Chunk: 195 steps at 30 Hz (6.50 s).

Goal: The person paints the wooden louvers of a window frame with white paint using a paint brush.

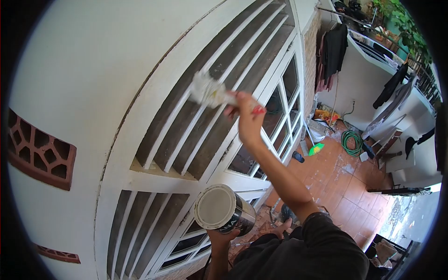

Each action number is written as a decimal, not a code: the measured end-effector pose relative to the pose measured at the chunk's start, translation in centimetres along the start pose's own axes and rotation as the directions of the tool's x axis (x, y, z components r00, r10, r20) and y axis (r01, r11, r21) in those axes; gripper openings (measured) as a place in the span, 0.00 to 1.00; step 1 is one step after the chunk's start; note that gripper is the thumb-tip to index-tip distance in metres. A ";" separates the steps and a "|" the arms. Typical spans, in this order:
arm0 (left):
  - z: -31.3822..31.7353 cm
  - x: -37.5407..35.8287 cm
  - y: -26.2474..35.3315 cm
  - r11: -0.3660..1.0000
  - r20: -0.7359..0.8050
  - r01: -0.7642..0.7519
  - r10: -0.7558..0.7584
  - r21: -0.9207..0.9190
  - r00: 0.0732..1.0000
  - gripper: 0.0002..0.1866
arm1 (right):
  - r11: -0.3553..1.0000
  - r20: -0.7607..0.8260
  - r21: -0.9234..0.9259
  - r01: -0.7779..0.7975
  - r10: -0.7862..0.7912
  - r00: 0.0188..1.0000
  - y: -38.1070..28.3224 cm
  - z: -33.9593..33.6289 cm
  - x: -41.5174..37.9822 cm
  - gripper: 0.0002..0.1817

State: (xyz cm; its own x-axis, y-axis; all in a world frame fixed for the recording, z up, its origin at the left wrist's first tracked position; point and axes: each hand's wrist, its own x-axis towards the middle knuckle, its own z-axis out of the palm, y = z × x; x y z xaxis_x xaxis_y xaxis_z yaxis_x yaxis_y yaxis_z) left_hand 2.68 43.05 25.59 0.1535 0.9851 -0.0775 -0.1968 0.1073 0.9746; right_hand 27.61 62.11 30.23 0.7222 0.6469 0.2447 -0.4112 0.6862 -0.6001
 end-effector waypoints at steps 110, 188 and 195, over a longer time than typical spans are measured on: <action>-4.4 -6.1 2.0 0.992 -0.135 -0.112 0.119 0.056 0.984 0.53 | 0.998 -0.272 -0.053 0.036 -0.049 0.961 1.7 4.0 -8.0 0.21; -3.1 -4.4 1.5 0.989 -0.111 -0.031 0.015 -0.145 0.994 0.56 | 0.999 -0.152 -0.051 0.019 -0.026 0.988 -0.3 3.5 -1.9 0.21; -1.0 -0.7 0.9 0.981 0.020 0.080 -0.078 -0.175 0.997 0.60 | 0.934 -0.173 -0.242 0.263 -0.308 0.935 -3.7 -1.5 13.4 0.19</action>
State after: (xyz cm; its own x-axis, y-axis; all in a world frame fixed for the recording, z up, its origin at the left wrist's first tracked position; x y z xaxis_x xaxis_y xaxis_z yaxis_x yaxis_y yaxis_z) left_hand 1.43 42.58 26.30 0.1875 0.9709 -0.1487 -0.3504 0.2076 0.9133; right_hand 39.61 67.71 34.61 0.8984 0.3361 0.2826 -0.0595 0.7308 -0.6800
